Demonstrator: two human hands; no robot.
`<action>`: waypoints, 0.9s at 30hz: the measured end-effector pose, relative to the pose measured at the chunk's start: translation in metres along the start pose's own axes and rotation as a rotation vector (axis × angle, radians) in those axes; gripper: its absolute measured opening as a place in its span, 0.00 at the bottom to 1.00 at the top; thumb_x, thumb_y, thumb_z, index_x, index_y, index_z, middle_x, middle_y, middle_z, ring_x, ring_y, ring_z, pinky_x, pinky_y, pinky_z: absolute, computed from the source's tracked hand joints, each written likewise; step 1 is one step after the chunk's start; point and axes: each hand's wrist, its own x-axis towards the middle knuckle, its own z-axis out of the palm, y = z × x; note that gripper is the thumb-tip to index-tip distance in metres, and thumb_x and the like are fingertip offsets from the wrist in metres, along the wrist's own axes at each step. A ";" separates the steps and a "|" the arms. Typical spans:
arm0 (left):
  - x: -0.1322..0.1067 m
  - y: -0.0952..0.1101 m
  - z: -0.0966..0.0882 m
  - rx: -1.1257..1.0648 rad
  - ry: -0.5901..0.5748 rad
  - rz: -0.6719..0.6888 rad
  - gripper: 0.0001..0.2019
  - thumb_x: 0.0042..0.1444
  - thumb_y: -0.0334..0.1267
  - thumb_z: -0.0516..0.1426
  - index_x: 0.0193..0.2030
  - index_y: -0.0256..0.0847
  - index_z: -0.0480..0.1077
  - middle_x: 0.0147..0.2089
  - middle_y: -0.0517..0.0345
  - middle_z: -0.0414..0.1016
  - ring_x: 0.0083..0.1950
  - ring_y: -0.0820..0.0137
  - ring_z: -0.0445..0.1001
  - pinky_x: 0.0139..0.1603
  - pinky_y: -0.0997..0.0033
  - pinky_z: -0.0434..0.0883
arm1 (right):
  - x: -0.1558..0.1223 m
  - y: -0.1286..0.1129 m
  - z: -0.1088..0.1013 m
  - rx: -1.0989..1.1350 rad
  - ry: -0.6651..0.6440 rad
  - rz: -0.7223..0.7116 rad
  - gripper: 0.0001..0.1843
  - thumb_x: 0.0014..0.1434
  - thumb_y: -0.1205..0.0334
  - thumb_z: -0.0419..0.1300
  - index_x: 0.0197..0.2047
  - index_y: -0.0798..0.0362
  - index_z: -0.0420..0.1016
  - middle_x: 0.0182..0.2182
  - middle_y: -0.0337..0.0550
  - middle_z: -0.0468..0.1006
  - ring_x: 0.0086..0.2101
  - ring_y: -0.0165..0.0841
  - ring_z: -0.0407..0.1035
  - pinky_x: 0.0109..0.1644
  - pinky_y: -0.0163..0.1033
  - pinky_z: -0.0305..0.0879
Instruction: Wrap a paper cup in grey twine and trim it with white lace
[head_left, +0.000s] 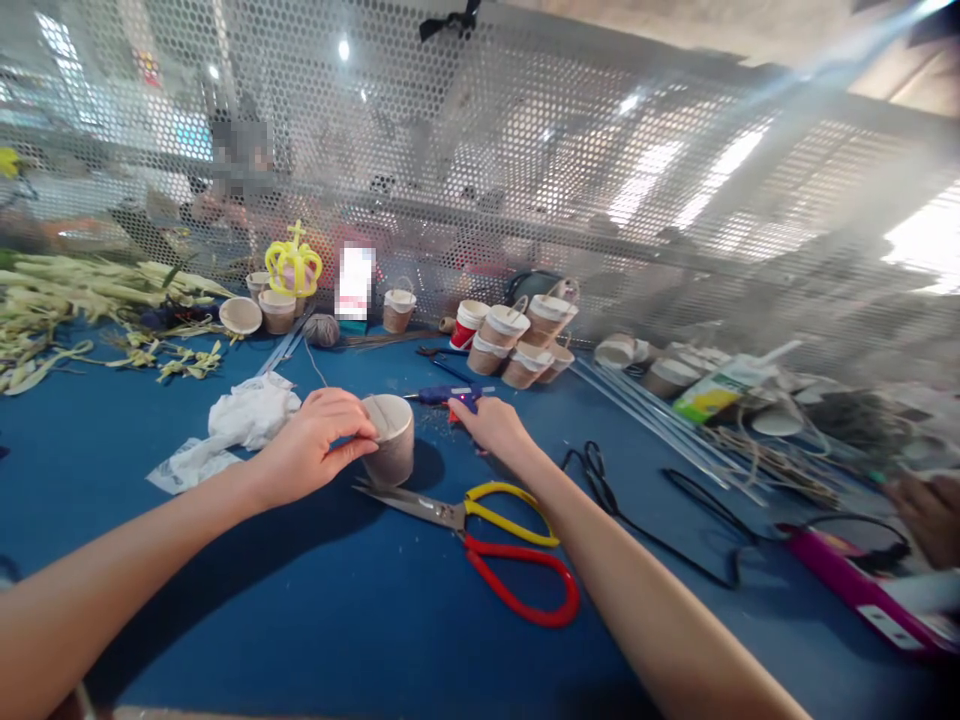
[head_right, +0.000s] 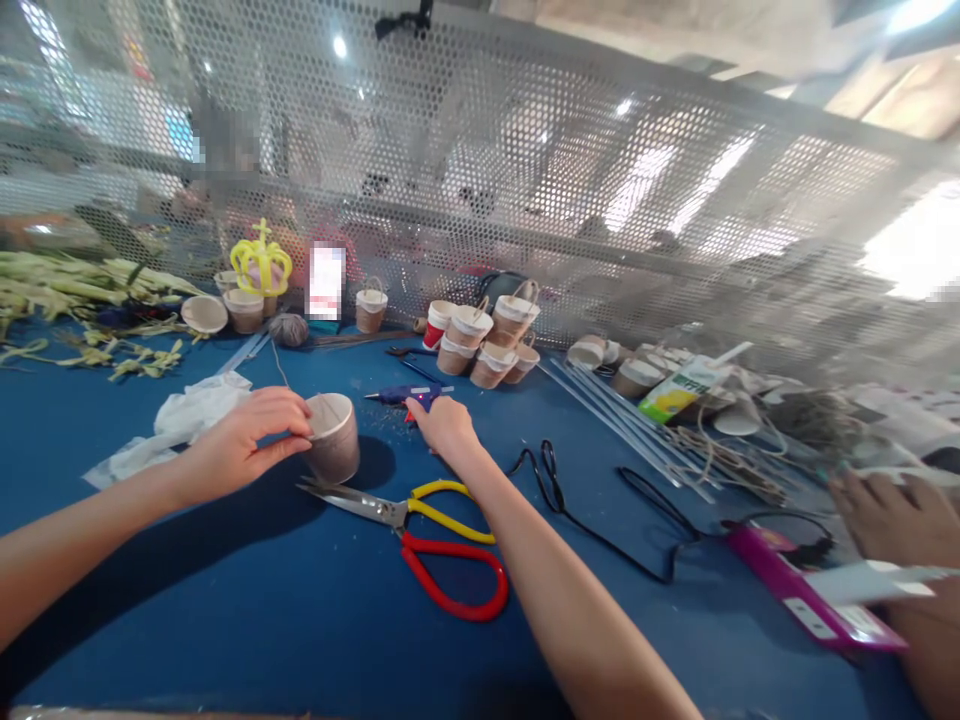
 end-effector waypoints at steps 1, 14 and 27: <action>0.000 0.001 0.000 0.006 0.000 0.007 0.05 0.56 0.34 0.53 0.32 0.37 0.68 0.31 0.55 0.74 0.41 0.66 0.69 0.46 0.62 0.63 | -0.003 -0.003 -0.003 -0.029 0.035 -0.024 0.15 0.56 0.56 0.56 0.34 0.61 0.73 0.36 0.56 0.74 0.41 0.44 0.69 0.44 0.50 0.63; 0.002 0.011 0.000 0.106 -0.048 0.068 0.08 0.58 0.34 0.51 0.31 0.38 0.69 0.33 0.54 0.73 0.41 0.67 0.67 0.51 0.59 0.60 | -0.052 -0.084 -0.012 0.058 -0.094 -0.727 0.17 0.55 0.61 0.56 0.16 0.55 0.73 0.43 0.53 0.74 0.51 0.45 0.61 0.52 0.46 0.56; 0.004 0.012 -0.004 -0.456 -0.128 -0.438 0.09 0.55 0.40 0.51 0.32 0.37 0.67 0.35 0.55 0.72 0.38 0.69 0.69 0.42 0.69 0.65 | -0.073 -0.038 -0.024 0.632 -0.013 -0.608 0.08 0.54 0.61 0.56 0.27 0.54 0.71 0.41 0.46 0.74 0.42 0.33 0.68 0.47 0.41 0.62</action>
